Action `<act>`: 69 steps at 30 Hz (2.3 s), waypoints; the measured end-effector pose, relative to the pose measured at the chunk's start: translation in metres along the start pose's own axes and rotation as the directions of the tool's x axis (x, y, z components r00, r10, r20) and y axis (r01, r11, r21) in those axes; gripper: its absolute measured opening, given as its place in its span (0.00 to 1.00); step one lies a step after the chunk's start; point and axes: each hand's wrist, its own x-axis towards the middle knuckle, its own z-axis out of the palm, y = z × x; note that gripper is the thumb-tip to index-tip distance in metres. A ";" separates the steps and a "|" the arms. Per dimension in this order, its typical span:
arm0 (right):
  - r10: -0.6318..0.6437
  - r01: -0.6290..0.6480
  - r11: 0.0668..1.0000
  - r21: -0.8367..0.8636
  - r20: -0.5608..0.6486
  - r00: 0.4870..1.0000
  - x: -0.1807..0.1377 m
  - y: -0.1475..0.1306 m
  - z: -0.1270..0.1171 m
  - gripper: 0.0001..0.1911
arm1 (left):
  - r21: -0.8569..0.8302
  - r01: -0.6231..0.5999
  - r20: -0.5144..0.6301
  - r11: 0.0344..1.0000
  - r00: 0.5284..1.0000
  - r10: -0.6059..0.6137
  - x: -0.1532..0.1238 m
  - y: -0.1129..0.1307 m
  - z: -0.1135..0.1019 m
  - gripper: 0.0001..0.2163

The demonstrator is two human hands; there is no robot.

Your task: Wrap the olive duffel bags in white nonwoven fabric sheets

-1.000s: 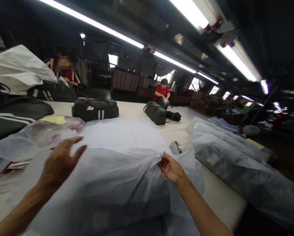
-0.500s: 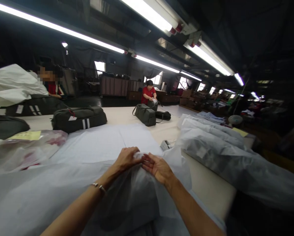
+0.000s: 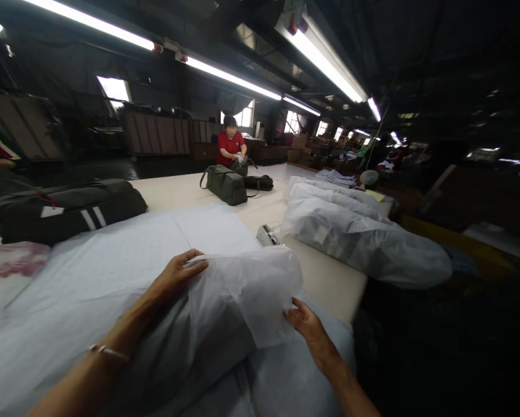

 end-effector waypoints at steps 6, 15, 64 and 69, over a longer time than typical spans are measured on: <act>-0.178 0.178 0.984 -0.004 -0.101 0.979 0.007 -0.006 0.007 0.21 | 0.059 0.002 -0.018 0.998 1.000 -0.001 -0.003 0.000 0.002 0.20; -0.365 0.310 0.922 -0.230 -0.260 0.894 0.040 -0.030 0.006 0.27 | 0.118 -0.019 -0.036 0.993 0.999 0.023 -0.006 0.008 0.000 0.21; -0.572 0.636 -0.023 -0.771 0.532 0.624 0.151 -0.123 0.166 0.07 | 0.303 0.131 -0.110 0.944 0.989 -0.102 0.042 -0.040 -0.005 0.12; -0.486 0.839 0.371 -0.398 0.687 0.541 0.073 -0.101 0.202 0.12 | 0.342 0.126 -0.107 0.931 0.990 -0.094 0.045 -0.049 -0.007 0.11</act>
